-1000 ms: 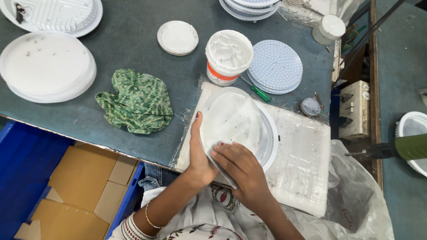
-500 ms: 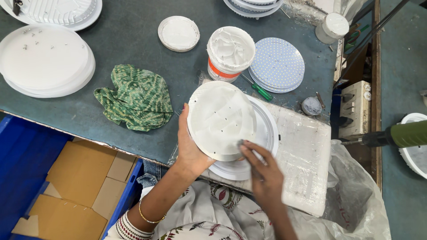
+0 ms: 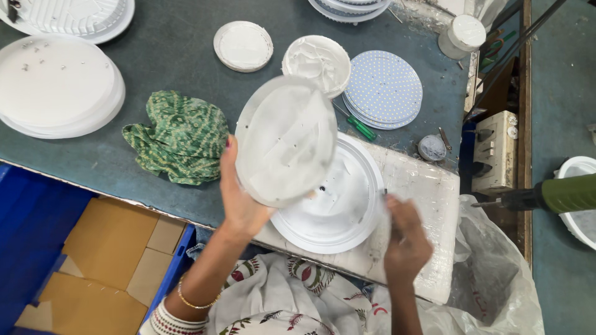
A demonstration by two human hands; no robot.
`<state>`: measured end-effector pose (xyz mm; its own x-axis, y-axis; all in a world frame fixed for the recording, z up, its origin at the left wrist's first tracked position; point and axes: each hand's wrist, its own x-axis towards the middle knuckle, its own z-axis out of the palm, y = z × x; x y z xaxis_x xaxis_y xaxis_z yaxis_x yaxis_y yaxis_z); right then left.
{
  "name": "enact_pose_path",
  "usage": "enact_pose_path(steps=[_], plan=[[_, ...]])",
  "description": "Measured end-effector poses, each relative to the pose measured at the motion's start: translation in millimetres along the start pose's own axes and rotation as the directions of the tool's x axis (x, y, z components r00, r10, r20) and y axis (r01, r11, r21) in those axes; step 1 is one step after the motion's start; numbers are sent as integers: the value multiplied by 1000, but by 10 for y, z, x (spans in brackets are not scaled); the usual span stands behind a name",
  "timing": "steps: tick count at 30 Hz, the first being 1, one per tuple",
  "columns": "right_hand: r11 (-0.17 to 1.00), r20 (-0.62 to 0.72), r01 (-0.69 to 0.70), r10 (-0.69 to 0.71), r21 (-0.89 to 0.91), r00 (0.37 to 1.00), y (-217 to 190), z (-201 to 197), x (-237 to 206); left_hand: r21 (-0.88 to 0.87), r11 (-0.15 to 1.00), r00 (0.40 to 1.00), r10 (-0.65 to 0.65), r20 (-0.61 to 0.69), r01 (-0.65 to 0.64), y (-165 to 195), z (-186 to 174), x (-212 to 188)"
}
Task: The person scoops white filler paste from a bucket with a small scraper and spreads it over the inner surface of round light fixture bases, smoothing it by hand and with the scraper. They turn each base over to coat both sides, then stack the finished bases on the workbench.
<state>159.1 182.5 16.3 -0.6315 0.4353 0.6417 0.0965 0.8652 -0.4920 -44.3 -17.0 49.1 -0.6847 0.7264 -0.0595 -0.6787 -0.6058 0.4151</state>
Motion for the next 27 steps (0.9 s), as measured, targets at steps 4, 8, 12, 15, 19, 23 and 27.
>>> enact_pose_path(steps=[4, 8, 12, 15, 19, 23, 27], plan=[[963, -161, -252, 265, 94, 951, 268, 12, 42, 789, 499, 917, 33, 397, -359, 166, 49, -82], [933, -168, -251, 299, 257, 939, 327, 58, 21, 818, -327, 881, -185, 436, -473, 5, 157, -119], [909, -132, -296, 344, 292, 930, 315, 61, 13, 693, -510, 855, -203, 478, -509, -296, 113, -71], [887, -128, -327, 384, 325, 914, 312, 52, 10, 627, -564, 832, -237, 501, -538, -391, -12, -36], [865, -138, -326, 402, 381, 905, 342, 52, -25, 635, -513, 810, -264, 523, -577, -418, -137, -35], [832, -139, -363, 453, 419, 880, 421, 71, -87, 699, -480, 848, -293, 443, -531, -383, -152, -26], [562, -118, -335, 621, 756, 775, 555, 139, -86, 717, -541, 886, -133, 444, -440, -139, -158, -44]])
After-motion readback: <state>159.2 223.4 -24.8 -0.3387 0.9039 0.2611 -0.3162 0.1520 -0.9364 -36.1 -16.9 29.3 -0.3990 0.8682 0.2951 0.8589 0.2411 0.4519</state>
